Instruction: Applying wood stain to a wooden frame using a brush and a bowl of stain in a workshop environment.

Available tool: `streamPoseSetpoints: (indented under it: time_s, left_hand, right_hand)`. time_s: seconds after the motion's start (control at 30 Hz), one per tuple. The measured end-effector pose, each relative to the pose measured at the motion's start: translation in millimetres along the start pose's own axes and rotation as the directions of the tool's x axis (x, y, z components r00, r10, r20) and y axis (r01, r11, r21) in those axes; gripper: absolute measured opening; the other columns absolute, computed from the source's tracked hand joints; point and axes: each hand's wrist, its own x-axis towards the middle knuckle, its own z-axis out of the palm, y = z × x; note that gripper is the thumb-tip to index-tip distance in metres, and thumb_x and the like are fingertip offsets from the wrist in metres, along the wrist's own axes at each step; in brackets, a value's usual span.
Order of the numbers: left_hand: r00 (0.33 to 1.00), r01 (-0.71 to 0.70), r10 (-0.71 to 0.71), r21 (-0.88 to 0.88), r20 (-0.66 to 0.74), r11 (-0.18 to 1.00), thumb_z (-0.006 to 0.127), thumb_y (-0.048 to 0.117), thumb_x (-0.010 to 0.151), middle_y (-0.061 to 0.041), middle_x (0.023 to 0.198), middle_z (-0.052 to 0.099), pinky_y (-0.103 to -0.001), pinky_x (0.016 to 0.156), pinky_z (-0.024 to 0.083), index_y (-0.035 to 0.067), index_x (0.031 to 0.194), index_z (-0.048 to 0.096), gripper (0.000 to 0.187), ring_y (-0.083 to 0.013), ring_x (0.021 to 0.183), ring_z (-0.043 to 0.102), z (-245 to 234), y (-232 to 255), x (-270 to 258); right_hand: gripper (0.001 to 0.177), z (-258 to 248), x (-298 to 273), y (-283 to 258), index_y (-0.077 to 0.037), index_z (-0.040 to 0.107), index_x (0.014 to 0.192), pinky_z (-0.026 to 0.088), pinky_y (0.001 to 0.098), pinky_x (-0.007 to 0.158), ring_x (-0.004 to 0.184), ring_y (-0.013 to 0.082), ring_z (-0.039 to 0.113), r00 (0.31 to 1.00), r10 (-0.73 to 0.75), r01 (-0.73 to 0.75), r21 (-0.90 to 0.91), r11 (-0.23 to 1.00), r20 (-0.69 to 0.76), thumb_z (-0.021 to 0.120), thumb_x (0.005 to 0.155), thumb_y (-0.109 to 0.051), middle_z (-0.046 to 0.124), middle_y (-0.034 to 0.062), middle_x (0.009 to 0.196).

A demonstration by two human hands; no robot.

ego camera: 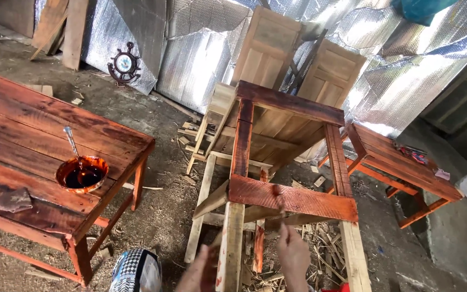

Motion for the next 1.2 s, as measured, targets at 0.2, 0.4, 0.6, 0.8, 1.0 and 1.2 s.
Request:
streamPoseSetpoints:
  time_s: [0.2,0.4,0.6,0.8,1.0,1.2]
  left_hand:
    - [0.897,0.217,0.035,-0.506,0.442,0.835,0.039,0.074,0.089,-0.011,0.133,0.036,-0.042,0.098,0.034,0.023,0.151,0.037,0.080,-0.0277,0.116,0.038,45,-39,46]
    - [0.940,0.324,-0.241,-0.852,0.241,0.412,0.060,0.070,0.091,-0.026,0.098,0.067,-0.043,0.070,0.053,-0.008,0.118,0.072,0.083,-0.0375,0.080,0.062,61,13,-62]
    - [0.911,0.331,0.033,-0.776,0.411,0.537,0.042,0.079,0.093,-0.020,0.072,0.060,-0.038,0.043,0.043,-0.006,0.112,0.066,0.090,-0.0308,0.050,0.054,61,-17,-20]
    - [0.885,0.366,0.051,-0.759,0.463,0.539,0.040,0.082,0.092,-0.016,0.065,0.061,-0.034,0.037,0.044,0.000,0.110,0.071,0.090,-0.0240,0.044,0.053,60,-32,-10]
    - [0.949,0.314,-0.136,-0.837,0.284,0.447,0.057,0.074,0.090,-0.021,0.090,0.066,-0.038,0.056,0.050,-0.002,0.117,0.068,0.081,-0.0300,0.067,0.060,66,-7,-39]
    - [0.993,0.117,-0.031,-0.883,0.115,0.455,0.052,0.064,0.101,-0.025,0.075,0.064,-0.035,0.049,0.043,-0.005,0.113,0.073,0.074,-0.0307,0.056,0.055,75,15,-80]
  right_hand:
    - [0.028,5,6,4,-0.021,0.063,0.092,0.036,0.0166,0.040,0.041,0.0046,0.043,0.993,-0.076,0.097,-0.263,0.960,0.090,0.044,0.101,-0.039,0.055,-0.0074,0.053]
    - [0.030,-9,-18,-30,-0.018,0.055,0.112,0.046,0.0179,0.041,0.047,0.0089,0.056,0.979,0.059,0.007,-0.321,0.947,0.196,0.034,0.105,-0.038,0.062,-0.0009,0.067]
    - [0.034,-21,-3,-43,-0.007,0.062,0.092,0.028,0.0177,0.030,0.034,0.0057,0.042,0.989,-0.079,0.105,-0.222,0.969,0.122,0.039,0.107,-0.028,0.056,-0.0012,0.054]
    - [0.034,-32,7,-34,-0.008,0.060,0.092,0.032,0.0171,0.029,0.036,0.0073,0.046,0.994,-0.056,0.082,-0.311,0.947,0.090,0.036,0.108,-0.024,0.057,0.0022,0.058]
    - [0.040,-25,-36,-65,-0.014,0.052,0.078,0.026,0.0195,0.032,0.037,0.0057,0.038,0.959,-0.143,0.227,-0.361,0.905,0.245,0.030,0.109,-0.027,0.048,-0.0063,0.051]
    - [0.035,-59,67,101,-0.015,0.064,0.117,0.052,0.0375,0.079,0.092,0.0308,0.065,0.940,0.315,-0.331,-0.127,0.935,-0.130,0.043,0.094,-0.031,0.069,0.0180,0.101]
